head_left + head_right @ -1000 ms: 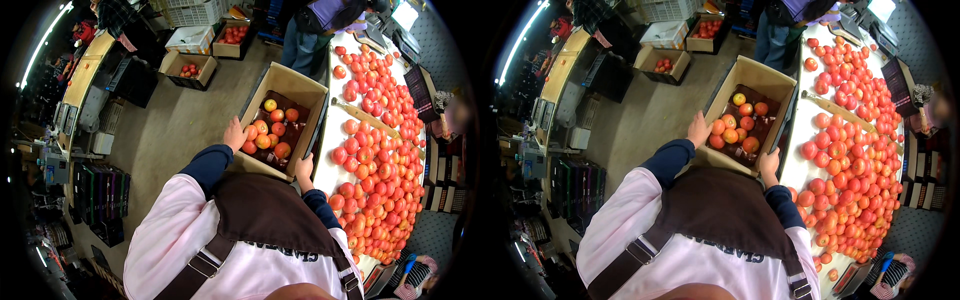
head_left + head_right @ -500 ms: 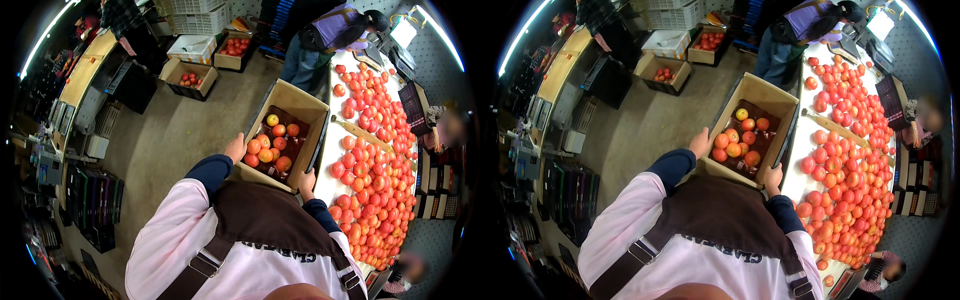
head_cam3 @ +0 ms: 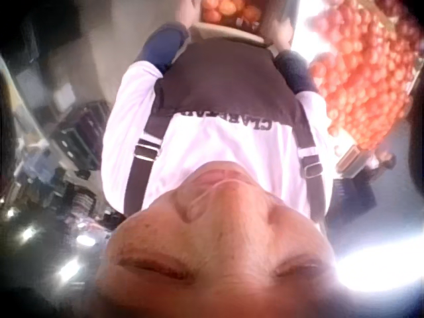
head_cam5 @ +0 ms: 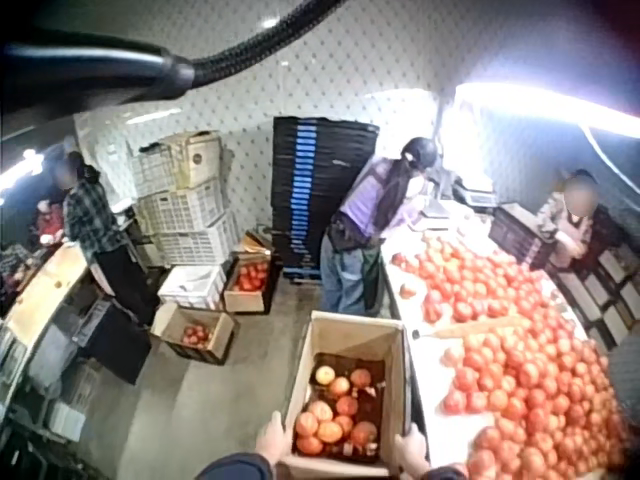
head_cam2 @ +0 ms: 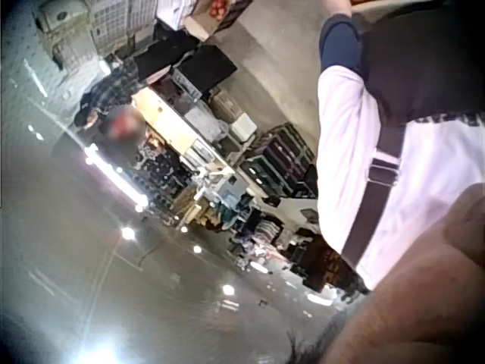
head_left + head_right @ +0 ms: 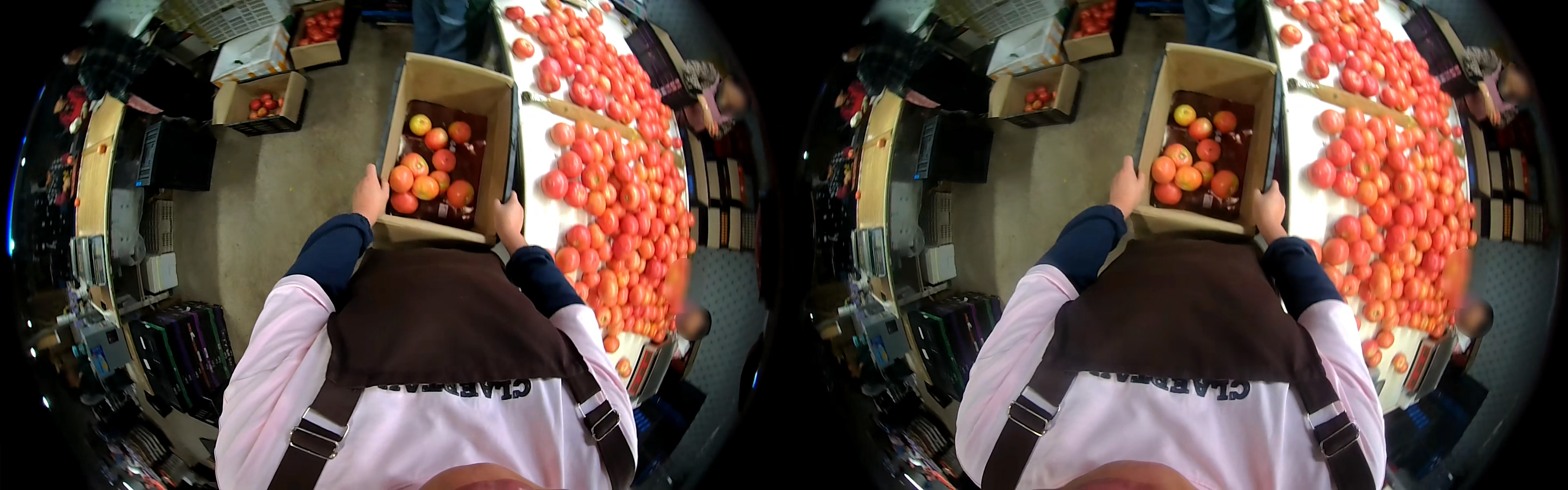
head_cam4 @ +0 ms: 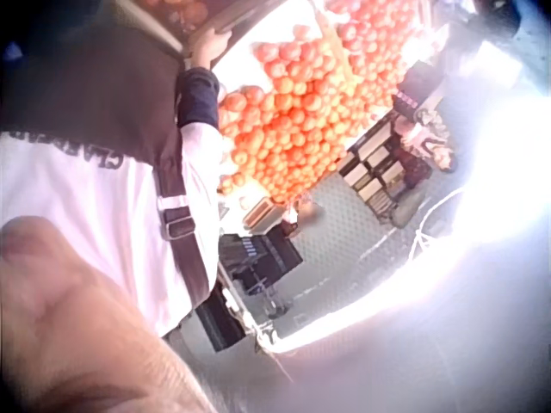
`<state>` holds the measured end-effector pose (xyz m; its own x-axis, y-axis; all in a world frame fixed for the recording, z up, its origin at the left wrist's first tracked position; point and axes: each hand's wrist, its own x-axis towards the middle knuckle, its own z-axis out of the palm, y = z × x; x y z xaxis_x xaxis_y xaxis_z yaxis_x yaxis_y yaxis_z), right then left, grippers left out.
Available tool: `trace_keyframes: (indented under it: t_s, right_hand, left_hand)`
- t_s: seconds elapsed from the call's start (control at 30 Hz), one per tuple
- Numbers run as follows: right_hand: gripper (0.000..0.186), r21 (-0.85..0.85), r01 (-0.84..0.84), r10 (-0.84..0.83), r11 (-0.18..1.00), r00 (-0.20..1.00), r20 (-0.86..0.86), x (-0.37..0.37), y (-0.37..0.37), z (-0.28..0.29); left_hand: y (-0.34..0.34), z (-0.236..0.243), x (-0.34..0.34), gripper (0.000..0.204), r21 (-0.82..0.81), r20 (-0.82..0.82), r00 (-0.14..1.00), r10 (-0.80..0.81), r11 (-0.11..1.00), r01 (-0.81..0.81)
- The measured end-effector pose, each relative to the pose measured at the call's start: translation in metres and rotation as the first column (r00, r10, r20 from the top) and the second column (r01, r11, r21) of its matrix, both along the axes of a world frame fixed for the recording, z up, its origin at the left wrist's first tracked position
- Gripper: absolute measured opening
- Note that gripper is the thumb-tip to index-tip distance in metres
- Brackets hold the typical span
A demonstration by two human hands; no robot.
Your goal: The person picks tomatoes from a large pile on a table and places them into a cardboard box. They handle the tomatoes one by one, occasionally inspecting them before placing them in the box. The person also moves a crate and places it on the table.
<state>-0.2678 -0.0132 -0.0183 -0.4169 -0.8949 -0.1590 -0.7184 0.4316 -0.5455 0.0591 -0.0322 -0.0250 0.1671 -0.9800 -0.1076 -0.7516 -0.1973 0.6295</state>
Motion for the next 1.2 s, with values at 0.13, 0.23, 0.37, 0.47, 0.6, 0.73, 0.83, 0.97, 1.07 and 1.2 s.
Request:
trace_keyframes:
  t_s: [0.13, 0.23, 0.37, 0.47, 0.6, 0.73, 0.83, 0.97, 1.07, 1.2]
  right_hand:
    - [0.046, 0.064, -0.009, 0.013, 0.998, 0.999, -0.053, -0.004, -0.004, -0.006]
    - [0.049, 0.093, -0.02, 0.026, 0.995, 0.998, -0.059, -0.007, -0.006, -0.012]
    - [0.048, 0.095, -0.025, 0.032, 0.995, 0.996, -0.083, -0.008, -0.007, -0.016]
    - [0.048, 0.113, -0.029, 0.039, 0.993, 0.996, -0.081, -0.01, -0.007, -0.014]
    - [0.047, 0.117, -0.026, 0.036, 0.993, 0.996, -0.077, -0.008, -0.008, -0.009]
    - [0.046, 0.039, -0.009, 0.012, 0.999, 0.997, -0.075, -0.005, -0.006, -0.007]
    - [0.045, 0.118, -0.029, 0.031, 0.993, 0.999, -0.013, 0.003, -0.012, 0.006]
    - [0.044, 0.057, -0.009, 0.009, 0.998, 1.0, -0.005, -0.015, -0.006, -0.026]
    - [0.049, 0.052, -0.032, 0.032, 0.998, 0.999, 0.007, -0.011, -0.007, -0.022]
    - [0.05, 0.032, -0.028, 0.029, 0.999, 0.999, -0.036, -0.006, -0.008, -0.018]
  left_hand:
    - [-0.001, 0.002, -0.001, 0.025, 0.048, 0.039, 0.999, 0.002, 0.999, -0.004]
    - [-0.001, -0.001, 0.001, 0.026, 0.026, 0.032, 0.999, -0.01, 1.0, 0.009]
    - [-0.002, -0.004, 0.0, 0.027, 0.01, 0.038, 0.999, -0.022, 1.0, 0.021]
    - [-0.003, 0.001, -0.002, 0.026, 0.018, 0.05, 0.999, -0.022, 1.0, 0.021]
    - [-0.003, -0.002, 0.0, 0.026, -0.014, 0.043, 0.999, -0.021, 1.0, 0.022]
    - [-0.003, 0.001, -0.002, 0.025, 0.023, 0.072, 0.997, 0.001, 1.0, -0.003]
    - [-0.001, -0.002, 0.005, 0.025, 0.047, 0.0, 1.0, 0.027, 0.999, -0.027]
    - [-0.005, 0.001, -0.002, 0.024, 0.07, -0.013, 1.0, 0.025, 0.997, -0.024]
    - [-0.002, 0.006, 0.003, 0.023, 0.061, 0.0, 1.0, 0.011, 0.998, -0.011]
    - [0.0, 0.008, 0.005, 0.023, 0.063, -0.029, 1.0, 0.008, 0.998, -0.007]
